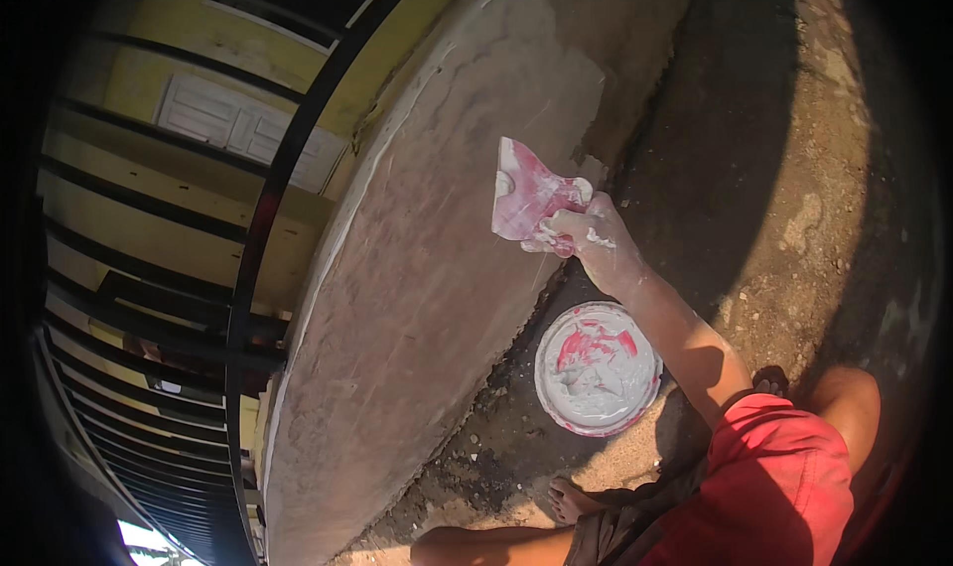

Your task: The person applies a white plaster-like substance to a low exterior wall using a trowel and a cloth. They repeatedly scoop material from a bucket, spread it along the wall surface, and smooth it to create an even finish.

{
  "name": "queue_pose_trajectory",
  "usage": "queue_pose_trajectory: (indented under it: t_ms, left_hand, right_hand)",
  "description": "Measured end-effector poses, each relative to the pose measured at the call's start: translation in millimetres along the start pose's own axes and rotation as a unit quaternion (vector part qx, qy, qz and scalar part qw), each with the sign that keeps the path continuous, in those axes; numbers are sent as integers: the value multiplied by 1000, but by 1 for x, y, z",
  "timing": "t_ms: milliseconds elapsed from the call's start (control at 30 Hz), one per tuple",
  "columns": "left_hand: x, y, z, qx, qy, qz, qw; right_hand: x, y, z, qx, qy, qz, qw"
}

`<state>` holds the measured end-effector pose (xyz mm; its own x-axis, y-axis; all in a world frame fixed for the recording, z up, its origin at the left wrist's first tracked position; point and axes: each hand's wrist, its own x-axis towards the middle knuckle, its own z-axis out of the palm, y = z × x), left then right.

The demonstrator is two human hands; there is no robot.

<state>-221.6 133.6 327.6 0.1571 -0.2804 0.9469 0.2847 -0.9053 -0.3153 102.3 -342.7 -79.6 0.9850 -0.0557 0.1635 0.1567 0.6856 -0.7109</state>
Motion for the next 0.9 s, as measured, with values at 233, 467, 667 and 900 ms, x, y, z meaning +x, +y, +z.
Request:
queue_pose_trajectory:
  t_ms: [233,467,667,900]
  left_hand:
    - [-209,235,122,-514,-334,-282,738]
    - [-230,281,111,-376,-587,-187,692]
    - [-236,263,133,-390,-565,-185,703]
    - [-242,253,132,-388,-556,-204,706]
  right_hand:
    - [65,-90,-67,-214,114,-309,920]
    - [147,-100,-45,-557,184,-394,708]
    - [206,-54,-55,-665,197,-367,620]
    - [120,-5,-72,-644,145,-268,702]
